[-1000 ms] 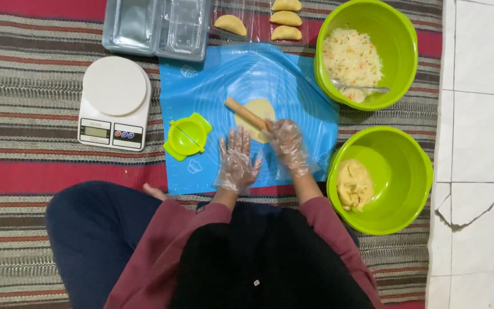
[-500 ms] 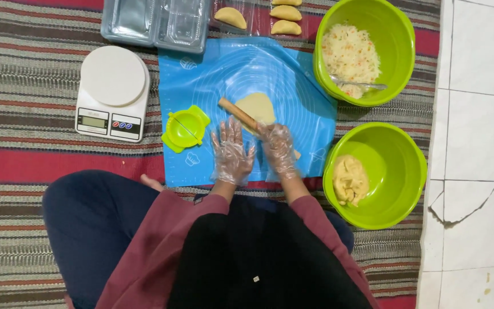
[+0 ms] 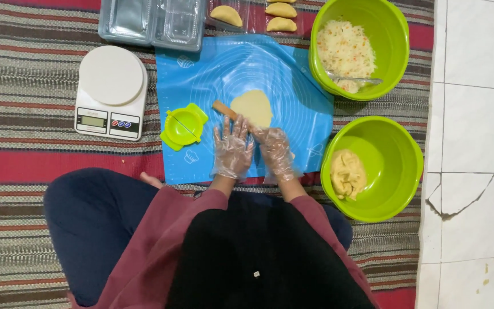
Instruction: Rolling out dough, adding filling, and sealing pastries using a manual mold while sitting on the floor.
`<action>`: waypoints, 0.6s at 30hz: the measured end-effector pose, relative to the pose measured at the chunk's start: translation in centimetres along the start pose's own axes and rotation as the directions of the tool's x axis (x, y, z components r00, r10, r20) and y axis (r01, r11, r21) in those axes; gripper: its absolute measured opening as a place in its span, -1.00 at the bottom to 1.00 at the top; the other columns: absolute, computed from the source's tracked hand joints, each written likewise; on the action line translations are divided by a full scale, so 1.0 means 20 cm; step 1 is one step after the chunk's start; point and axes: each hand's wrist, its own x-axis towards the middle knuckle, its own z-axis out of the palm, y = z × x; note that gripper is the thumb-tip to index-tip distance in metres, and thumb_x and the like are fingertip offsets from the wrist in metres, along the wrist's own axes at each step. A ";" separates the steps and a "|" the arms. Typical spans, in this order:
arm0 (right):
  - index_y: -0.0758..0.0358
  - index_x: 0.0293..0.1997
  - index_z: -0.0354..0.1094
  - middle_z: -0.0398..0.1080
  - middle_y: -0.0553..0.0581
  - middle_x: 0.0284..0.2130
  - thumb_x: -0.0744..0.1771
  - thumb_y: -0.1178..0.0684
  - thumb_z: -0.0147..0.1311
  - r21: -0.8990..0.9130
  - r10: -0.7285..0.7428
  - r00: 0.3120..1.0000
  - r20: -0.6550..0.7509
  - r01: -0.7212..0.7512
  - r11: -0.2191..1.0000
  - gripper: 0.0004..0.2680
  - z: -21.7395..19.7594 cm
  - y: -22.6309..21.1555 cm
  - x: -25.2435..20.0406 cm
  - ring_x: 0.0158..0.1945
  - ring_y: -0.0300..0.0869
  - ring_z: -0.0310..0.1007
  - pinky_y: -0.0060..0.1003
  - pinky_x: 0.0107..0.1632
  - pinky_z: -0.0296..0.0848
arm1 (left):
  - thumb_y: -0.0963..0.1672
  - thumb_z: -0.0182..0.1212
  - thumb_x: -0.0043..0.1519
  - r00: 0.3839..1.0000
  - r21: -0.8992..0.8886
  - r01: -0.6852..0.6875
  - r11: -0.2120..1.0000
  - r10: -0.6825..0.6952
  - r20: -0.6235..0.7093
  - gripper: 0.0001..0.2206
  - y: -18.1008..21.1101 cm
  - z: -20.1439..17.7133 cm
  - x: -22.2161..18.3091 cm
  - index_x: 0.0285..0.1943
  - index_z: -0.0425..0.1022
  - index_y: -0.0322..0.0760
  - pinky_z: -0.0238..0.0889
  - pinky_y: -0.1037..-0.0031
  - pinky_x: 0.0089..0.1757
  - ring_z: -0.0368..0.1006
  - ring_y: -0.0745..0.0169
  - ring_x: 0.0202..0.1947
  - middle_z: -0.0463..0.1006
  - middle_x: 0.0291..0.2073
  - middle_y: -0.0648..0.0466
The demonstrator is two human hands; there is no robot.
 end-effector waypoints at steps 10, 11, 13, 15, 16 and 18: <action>0.06 -0.23 0.58 0.53 0.10 -0.39 0.25 0.22 0.03 0.054 -0.112 0.981 -0.156 0.122 0.991 -0.81 0.08 0.04 -0.06 -0.22 0.05 0.53 -0.09 -0.16 0.55 | 0.06 -0.05 0.26 1.000 0.016 0.006 1.000 -0.006 -0.002 -0.40 -0.02 0.07 -0.02 0.54 0.20 -0.05 -0.24 -0.20 0.35 -0.11 -0.17 0.55 0.16 0.52 0.11; 0.08 -0.24 0.58 0.53 0.10 -0.40 0.29 0.18 0.07 0.045 -0.092 0.982 -0.163 0.100 0.994 -0.87 0.13 0.06 -0.10 -0.23 0.05 0.53 -0.08 -0.16 0.54 | 0.05 -0.05 0.27 1.000 0.015 0.007 1.000 -0.007 0.004 -0.41 -0.02 0.05 -0.03 0.53 0.23 -0.08 -0.23 -0.19 0.35 -0.11 -0.19 0.55 0.19 0.51 0.09; 0.10 -0.24 0.57 0.52 0.10 -0.40 0.32 0.13 0.12 0.037 -0.070 0.983 -0.172 0.078 0.996 -0.92 0.12 0.00 -0.13 -0.23 0.05 0.52 -0.08 -0.15 0.54 | 0.04 -0.05 0.27 1.000 0.016 0.007 1.000 -0.007 0.011 -0.42 -0.02 0.03 -0.09 0.51 0.26 -0.11 -0.23 -0.19 0.35 -0.11 -0.20 0.55 0.22 0.49 0.06; 0.32 -0.05 0.53 0.50 0.43 -0.27 0.31 0.25 0.07 0.205 0.116 0.992 -0.039 -0.106 0.973 -0.83 0.00 -0.15 -0.10 -0.16 0.40 0.46 0.32 -0.14 0.51 | 0.05 0.01 0.23 0.999 -0.005 0.043 0.999 -0.043 -0.016 -0.38 -0.01 0.02 -0.12 0.52 0.24 -0.12 -0.22 -0.20 0.35 -0.06 -0.18 0.53 0.23 0.49 0.07; 0.32 -0.05 0.53 0.50 0.43 -0.27 0.31 0.25 0.07 0.206 0.112 0.993 -0.045 -0.101 0.973 -0.83 -0.02 -0.15 -0.10 -0.16 0.40 0.46 0.32 -0.14 0.51 | 0.05 0.01 0.23 0.999 -0.003 0.044 0.999 -0.044 -0.023 -0.38 -0.01 -0.01 -0.12 0.52 0.24 -0.12 -0.22 -0.20 0.35 -0.06 -0.18 0.53 0.23 0.49 0.07; -0.45 0.01 0.49 0.51 -0.30 -0.09 0.27 -0.14 0.25 0.191 0.474 0.870 0.134 -0.492 0.849 -0.77 -0.05 -0.15 -0.11 -0.01 -0.24 0.56 -0.25 0.09 0.55 | 0.07 0.04 0.23 0.993 -0.068 0.111 0.992 -0.113 -0.036 -0.33 0.00 -0.06 -0.16 0.54 0.17 -0.18 -0.19 -0.18 0.35 0.00 -0.20 0.51 0.19 0.50 0.00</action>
